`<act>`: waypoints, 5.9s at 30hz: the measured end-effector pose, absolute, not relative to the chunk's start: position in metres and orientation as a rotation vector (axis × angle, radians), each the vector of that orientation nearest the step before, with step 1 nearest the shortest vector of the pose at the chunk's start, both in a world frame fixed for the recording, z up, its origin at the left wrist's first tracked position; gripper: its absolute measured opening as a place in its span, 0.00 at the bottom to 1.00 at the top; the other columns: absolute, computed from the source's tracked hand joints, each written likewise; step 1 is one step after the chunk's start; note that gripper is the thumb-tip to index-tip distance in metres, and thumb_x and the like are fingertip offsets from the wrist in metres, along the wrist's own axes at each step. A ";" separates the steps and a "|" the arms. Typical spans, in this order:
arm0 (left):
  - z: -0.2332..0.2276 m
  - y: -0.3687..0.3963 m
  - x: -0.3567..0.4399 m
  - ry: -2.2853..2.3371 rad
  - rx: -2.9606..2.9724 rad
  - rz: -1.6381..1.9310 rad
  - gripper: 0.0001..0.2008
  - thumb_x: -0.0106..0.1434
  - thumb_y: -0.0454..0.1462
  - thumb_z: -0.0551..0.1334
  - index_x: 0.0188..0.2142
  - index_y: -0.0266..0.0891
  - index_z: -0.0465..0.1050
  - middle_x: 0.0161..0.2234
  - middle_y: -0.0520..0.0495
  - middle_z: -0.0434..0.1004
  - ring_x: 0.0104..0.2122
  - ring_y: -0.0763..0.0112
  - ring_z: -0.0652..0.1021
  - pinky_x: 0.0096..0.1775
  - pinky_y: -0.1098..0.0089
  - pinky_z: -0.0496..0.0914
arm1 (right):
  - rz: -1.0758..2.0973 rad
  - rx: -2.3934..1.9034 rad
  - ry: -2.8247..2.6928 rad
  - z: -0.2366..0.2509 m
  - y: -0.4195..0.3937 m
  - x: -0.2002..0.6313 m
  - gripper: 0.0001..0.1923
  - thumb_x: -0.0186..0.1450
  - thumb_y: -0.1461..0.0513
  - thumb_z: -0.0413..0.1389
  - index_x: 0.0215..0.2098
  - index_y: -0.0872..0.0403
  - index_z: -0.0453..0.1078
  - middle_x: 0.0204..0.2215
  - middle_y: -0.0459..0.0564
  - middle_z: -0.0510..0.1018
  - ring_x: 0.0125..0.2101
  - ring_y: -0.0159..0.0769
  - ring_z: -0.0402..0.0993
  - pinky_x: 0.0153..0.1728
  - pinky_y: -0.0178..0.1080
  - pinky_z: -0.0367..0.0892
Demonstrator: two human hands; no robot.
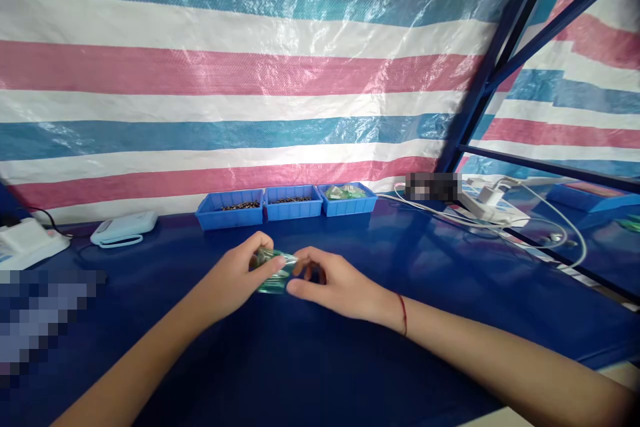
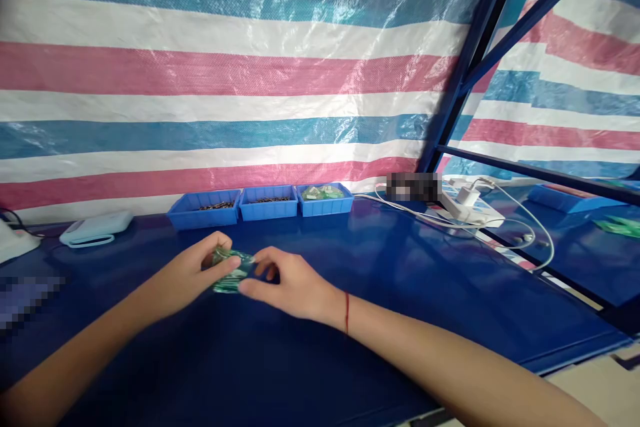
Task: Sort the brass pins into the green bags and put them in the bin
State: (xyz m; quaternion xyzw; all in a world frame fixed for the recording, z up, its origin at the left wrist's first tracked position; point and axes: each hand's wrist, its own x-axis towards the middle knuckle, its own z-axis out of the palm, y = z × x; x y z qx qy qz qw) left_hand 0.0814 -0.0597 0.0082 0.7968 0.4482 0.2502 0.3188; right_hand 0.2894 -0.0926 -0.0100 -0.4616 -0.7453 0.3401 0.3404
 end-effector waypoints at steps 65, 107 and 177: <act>-0.003 0.004 0.052 1.669 2.581 1.114 0.18 0.66 0.39 0.52 0.53 0.40 0.69 0.56 0.39 0.64 0.58 0.54 0.62 0.60 0.54 0.53 | -0.377 -1.752 -1.780 0.004 0.018 0.396 0.21 0.64 0.53 0.48 0.50 0.53 0.70 0.48 0.60 0.72 0.50 0.57 0.62 0.48 0.56 0.58; -0.010 -0.047 0.132 1.069 2.511 0.931 0.34 0.64 0.54 0.55 0.65 0.48 0.50 0.67 0.42 0.48 0.66 0.53 0.50 0.62 0.46 0.47 | 0.926 -0.971 -1.976 0.012 -0.043 0.364 0.51 0.48 0.58 0.69 0.65 0.52 0.51 0.57 0.57 0.67 0.58 0.53 0.62 0.58 0.57 0.58; -0.018 -0.053 0.169 0.730 2.851 0.580 0.26 0.60 0.49 0.61 0.56 0.47 0.65 0.56 0.45 0.70 0.57 0.47 0.66 0.57 0.45 0.58 | 0.289 -1.010 -2.271 0.025 -0.054 0.372 0.56 0.49 0.46 0.66 0.68 0.50 0.45 0.63 0.58 0.57 0.60 0.57 0.54 0.59 0.59 0.52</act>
